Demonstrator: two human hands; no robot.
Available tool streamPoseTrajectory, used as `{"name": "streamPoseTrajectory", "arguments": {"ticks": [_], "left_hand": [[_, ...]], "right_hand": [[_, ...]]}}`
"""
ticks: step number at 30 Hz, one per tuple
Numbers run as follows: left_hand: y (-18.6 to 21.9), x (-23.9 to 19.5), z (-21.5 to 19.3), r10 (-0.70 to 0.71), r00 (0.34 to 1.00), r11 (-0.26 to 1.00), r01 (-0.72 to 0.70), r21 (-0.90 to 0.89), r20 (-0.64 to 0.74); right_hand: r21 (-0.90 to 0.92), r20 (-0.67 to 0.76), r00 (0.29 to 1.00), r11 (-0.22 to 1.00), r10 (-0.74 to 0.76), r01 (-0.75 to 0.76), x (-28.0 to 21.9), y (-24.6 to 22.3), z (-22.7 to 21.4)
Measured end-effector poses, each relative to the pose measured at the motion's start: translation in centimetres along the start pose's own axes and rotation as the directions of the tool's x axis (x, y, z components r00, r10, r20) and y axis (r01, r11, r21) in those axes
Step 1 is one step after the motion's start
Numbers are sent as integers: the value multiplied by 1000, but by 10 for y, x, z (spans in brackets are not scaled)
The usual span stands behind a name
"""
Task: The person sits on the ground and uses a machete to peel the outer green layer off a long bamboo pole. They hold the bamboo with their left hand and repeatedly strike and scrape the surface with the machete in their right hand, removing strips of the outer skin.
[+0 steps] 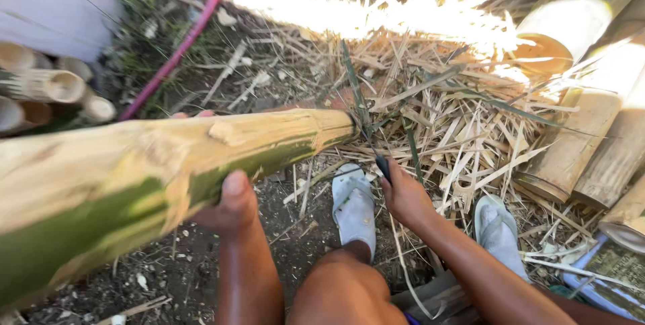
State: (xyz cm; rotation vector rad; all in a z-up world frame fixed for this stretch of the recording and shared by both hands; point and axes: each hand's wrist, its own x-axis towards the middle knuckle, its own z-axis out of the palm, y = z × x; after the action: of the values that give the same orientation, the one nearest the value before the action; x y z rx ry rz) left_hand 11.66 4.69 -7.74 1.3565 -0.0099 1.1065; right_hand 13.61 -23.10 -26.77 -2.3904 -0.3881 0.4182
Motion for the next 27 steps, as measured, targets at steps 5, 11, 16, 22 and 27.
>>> {"name": "streamPoseTrajectory", "arguments": {"ticks": [5, 11, 16, 22, 27], "left_hand": [[11, 31, 7, 17, 995, 998, -23, 63, 100], [-38, 27, 6, -84, 978, 996, 80, 31, 190], [-125, -34, 7, -106, 987, 978, 81, 194, 121], [-129, -33, -12, -204, 963, 967, 169, 191, 178], [-135, -31, -4, -187, 971, 974, 164, 154, 152]], "right_hand": [[-37, -36, 978, 978, -205, 203, 53, -19, -4], [39, 64, 998, 999, -3, 1, 77, -48, 5], [129, -187, 904, 903, -383, 409, 57, -56, 3], [-14, 180, 973, 989, 147, -147, 107, -46, 15], [127, -238, 878, 882, -416, 453, 61, -45, 11]]}}
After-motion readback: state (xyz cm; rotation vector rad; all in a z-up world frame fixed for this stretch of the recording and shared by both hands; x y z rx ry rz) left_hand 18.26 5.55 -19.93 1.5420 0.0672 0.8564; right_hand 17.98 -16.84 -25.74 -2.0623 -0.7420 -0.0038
